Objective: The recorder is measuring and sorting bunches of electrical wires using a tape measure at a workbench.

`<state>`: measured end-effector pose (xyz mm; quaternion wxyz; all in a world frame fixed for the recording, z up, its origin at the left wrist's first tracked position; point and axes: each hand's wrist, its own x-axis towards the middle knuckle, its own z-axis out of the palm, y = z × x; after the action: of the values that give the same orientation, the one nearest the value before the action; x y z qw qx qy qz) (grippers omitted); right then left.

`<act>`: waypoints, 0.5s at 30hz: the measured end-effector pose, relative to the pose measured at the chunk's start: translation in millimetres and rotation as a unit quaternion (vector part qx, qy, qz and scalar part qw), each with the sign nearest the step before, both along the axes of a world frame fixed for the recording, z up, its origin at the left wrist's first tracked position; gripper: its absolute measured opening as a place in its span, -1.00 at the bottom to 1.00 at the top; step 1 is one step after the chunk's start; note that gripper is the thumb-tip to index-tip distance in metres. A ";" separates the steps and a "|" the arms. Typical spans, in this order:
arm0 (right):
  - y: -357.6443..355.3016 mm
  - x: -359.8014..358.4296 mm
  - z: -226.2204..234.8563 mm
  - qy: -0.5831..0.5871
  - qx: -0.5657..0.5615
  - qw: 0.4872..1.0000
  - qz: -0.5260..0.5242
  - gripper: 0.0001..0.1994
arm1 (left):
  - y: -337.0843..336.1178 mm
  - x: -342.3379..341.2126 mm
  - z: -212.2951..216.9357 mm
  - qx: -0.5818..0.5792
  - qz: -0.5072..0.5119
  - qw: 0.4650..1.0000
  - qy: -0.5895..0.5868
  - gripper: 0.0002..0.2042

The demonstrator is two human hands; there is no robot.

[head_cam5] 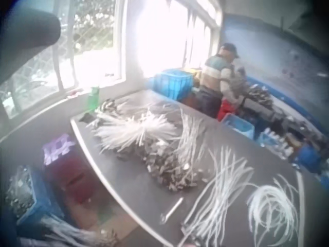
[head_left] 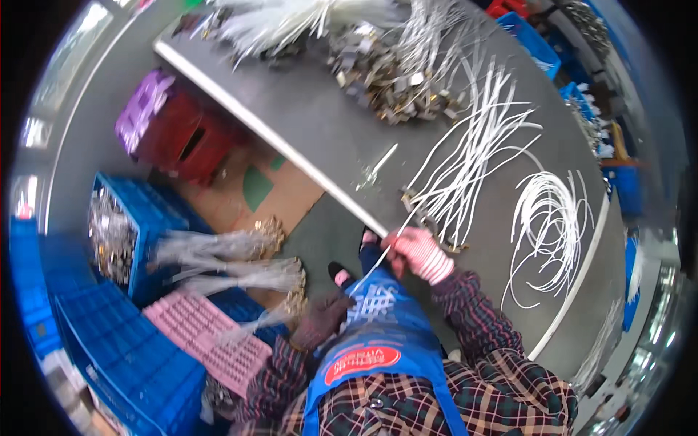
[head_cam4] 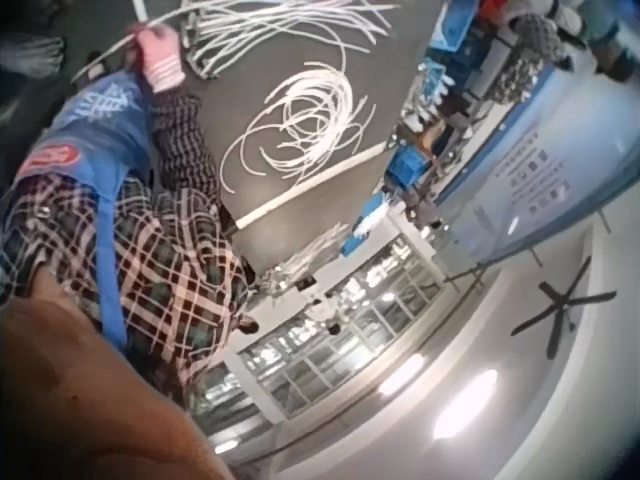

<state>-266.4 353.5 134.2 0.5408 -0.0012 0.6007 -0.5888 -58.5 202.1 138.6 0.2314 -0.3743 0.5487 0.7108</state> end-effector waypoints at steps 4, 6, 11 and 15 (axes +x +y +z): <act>-3.1 4.5 -7.8 -0.027 -0.004 0.998 -0.060 -0.80 | -2.4 -8.8 14.7 0.009 0.010 1.000 -0.028 -0.78; -0.6 7.3 -12.1 -0.007 0.013 0.999 -0.042 -0.80 | 5.1 0.3 8.6 0.006 0.025 1.000 0.001 -0.77; -4.6 18.3 -21.5 -0.033 0.001 0.998 -0.055 -0.76 | 10.7 13.8 -5.1 0.003 0.067 0.998 0.016 -0.77; -3.3 57.9 -22.1 -0.088 -0.043 0.995 -0.032 -0.72 | 7.9 15.0 4.3 -0.009 0.047 0.998 0.043 -0.77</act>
<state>-208.5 350.2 112.1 0.5724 0.0465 0.5246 -0.6286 -43.5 210.0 142.9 0.1701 -0.3709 0.5461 0.7316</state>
